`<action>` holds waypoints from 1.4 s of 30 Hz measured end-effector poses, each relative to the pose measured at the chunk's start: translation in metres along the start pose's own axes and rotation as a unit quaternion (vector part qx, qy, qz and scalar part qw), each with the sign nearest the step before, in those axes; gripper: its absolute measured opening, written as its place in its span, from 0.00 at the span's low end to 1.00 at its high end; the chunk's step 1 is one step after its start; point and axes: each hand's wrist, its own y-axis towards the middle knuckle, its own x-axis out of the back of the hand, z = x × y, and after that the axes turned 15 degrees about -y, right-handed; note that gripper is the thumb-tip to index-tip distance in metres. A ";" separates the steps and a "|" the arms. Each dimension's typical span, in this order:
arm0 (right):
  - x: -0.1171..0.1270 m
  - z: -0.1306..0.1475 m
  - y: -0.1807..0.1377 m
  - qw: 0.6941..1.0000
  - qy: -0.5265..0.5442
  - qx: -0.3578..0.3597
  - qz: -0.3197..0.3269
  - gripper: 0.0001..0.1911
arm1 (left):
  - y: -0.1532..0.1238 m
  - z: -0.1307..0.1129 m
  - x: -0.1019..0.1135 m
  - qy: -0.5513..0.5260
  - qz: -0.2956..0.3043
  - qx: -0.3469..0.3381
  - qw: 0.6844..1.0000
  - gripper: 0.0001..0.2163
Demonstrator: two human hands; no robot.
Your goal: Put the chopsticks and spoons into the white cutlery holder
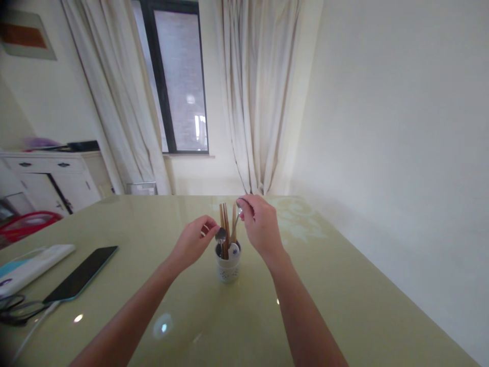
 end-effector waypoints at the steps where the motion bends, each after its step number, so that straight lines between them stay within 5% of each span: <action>1: -0.004 -0.002 0.000 1.000 0.001 -0.001 0.003 0.12 | 0.000 0.006 -0.002 -0.003 -0.004 0.007 1.000 0.06; 12: -0.034 -0.025 0.001 0.995 -0.021 -0.036 0.087 0.13 | -0.002 0.043 -0.013 -0.124 0.083 0.083 0.985 0.14; 17: -0.045 -0.038 -0.003 0.982 -0.052 -0.050 0.173 0.01 | -0.001 0.052 -0.019 -0.152 0.106 0.075 0.980 0.13; 23: -0.047 -0.032 -0.007 0.953 -0.194 -0.043 0.228 0.06 | -0.001 0.056 -0.021 -0.161 0.127 0.065 0.977 0.12; 32: -0.024 -0.040 -0.011 0.938 -0.230 -0.078 0.247 0.17 | 0.000 0.051 -0.021 -0.169 0.143 0.078 0.972 0.16; 42: -0.047 -0.041 -0.060 0.928 -0.102 -0.135 0.332 0.13 | -0.002 0.055 -0.028 -0.221 0.163 0.088 0.958 0.22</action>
